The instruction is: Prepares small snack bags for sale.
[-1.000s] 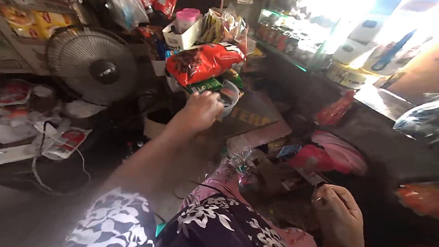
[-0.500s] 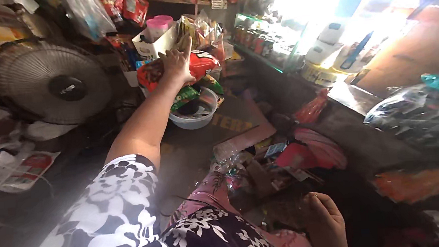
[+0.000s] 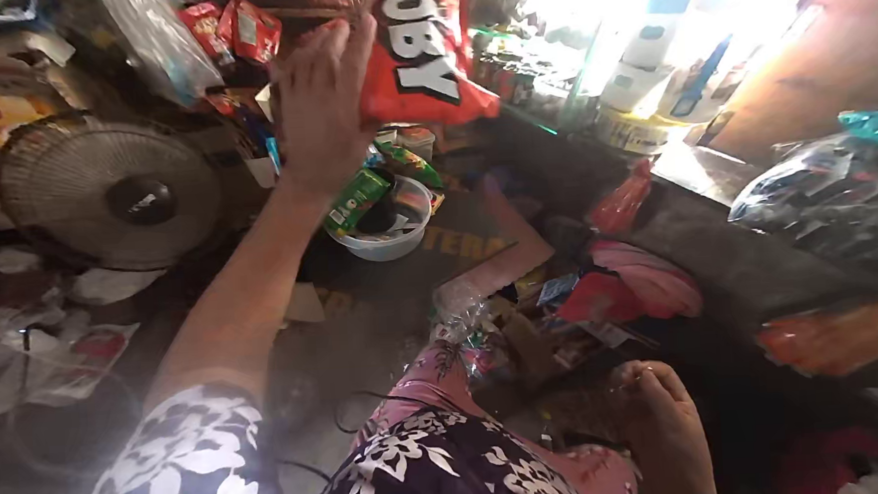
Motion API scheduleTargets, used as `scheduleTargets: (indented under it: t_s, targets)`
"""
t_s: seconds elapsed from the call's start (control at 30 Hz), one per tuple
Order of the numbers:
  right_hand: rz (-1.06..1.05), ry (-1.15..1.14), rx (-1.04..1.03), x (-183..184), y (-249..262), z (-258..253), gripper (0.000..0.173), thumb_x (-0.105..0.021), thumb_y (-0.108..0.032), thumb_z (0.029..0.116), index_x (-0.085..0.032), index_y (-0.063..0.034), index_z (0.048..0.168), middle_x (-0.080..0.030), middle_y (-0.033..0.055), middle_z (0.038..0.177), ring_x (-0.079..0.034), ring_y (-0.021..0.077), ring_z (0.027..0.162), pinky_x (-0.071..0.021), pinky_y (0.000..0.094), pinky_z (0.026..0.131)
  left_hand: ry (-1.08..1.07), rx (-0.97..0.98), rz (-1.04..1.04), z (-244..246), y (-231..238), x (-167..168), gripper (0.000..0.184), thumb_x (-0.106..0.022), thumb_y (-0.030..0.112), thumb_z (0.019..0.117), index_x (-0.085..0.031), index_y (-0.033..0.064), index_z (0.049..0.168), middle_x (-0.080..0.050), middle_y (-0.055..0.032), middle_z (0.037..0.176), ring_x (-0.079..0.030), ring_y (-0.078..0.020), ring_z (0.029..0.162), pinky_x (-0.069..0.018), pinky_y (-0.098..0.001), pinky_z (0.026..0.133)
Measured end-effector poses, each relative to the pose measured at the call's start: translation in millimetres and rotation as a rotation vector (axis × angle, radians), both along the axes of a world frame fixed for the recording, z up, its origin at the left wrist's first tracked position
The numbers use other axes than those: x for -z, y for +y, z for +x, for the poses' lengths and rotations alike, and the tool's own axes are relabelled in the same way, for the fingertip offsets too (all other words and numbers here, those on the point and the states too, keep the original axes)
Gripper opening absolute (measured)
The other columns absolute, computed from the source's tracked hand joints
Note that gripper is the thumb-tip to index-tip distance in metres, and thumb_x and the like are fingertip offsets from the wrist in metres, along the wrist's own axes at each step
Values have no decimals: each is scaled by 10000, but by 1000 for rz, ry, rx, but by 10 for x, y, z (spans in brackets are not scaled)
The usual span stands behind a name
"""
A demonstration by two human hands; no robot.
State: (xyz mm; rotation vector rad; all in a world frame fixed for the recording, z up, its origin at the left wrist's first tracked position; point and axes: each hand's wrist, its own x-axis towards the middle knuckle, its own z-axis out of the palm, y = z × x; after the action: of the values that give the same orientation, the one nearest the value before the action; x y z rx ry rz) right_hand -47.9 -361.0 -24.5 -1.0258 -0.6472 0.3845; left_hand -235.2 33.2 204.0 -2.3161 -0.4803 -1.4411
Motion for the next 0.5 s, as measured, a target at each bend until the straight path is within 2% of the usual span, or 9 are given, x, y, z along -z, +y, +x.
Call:
scheduleTargets:
  t_s: [0.07,0.13,0.2,0.23,0.27,0.3,0.37,0.43,0.5]
  targets:
    - [101,-165,-120,-114,50,36,136,-598,-344,1021,-721,-334,963,-700,-136,930,-628,-27,749,-523,136,653,-45,161,5,24,-361,132,700,-733,292,906,-474,4,1490,-545,-265,1454,-506,-442,1359,-352,-599,1139]
    - [196,-276,-206,-302,76,70,144,-575,-368,1031,-711,-360,987,-701,-138,1069,-660,13,910,-554,184,770,-79,455,-131,72,-746,343,751,-786,246,861,-466,-76,1459,-542,-295,1441,-517,-406,1359,-383,-547,1144]
    - [289,-274,-236,-529,68,85,164,-568,-366,1028,-730,-346,1015,-710,-91,1230,-667,98,1139,-565,282,939,-110,813,-465,136,-1157,593,784,-785,181,861,-399,-105,1479,-533,-247,1448,-538,-222,1338,-427,-366,1142]
    - [336,-252,-237,-630,68,105,172,-577,-360,1021,-744,-320,1021,-703,-40,1286,-650,153,1217,-551,338,1000,-96,937,-728,134,-1402,679,796,-771,148,864,-360,-68,1510,-549,-162,1432,-571,-94,1265,-475,-258,1079]
    - [369,-241,-221,-720,69,127,168,-584,-353,1018,-740,-292,1025,-689,5,1322,-630,199,1263,-527,388,1051,-64,1014,-1003,124,-1610,752,794,-762,136,869,-347,4,1532,-596,-74,1363,-621,-27,1149,-536,-218,985]
    - [394,-235,-183,-796,76,151,152,-601,-348,1009,-731,-270,1018,-686,34,1328,-627,227,1271,-515,423,1071,4,1055,-1226,134,-1739,833,778,-757,129,882,-346,73,1541,-640,-34,1282,-663,-29,1049,-584,-236,907]
    - [416,-228,-86,-916,88,209,121,-638,-360,986,-725,-277,1000,-714,-2,1260,-660,175,1199,-527,392,1040,200,1098,-1421,224,-1844,1041,706,-743,162,904,-387,125,1512,-692,-11,1172,-696,-52,976,-609,-273,865]
    - [447,-163,-3,-967,55,246,116,-632,-334,993,-704,-258,1045,-735,-47,1119,-686,101,1079,-567,337,975,338,1237,-1440,337,-1908,1211,611,-722,187,916,-442,56,1443,-697,22,1136,-685,-23,1002,-591,-246,904]
    - [472,-154,29,-970,-18,291,167,-598,-339,1014,-671,-226,1112,-732,-30,1126,-687,111,1089,-568,332,974,372,1395,-1546,438,-1979,1286,518,-675,164,936,-453,29,1385,-697,50,1112,-683,-18,1011,-582,-241,924]
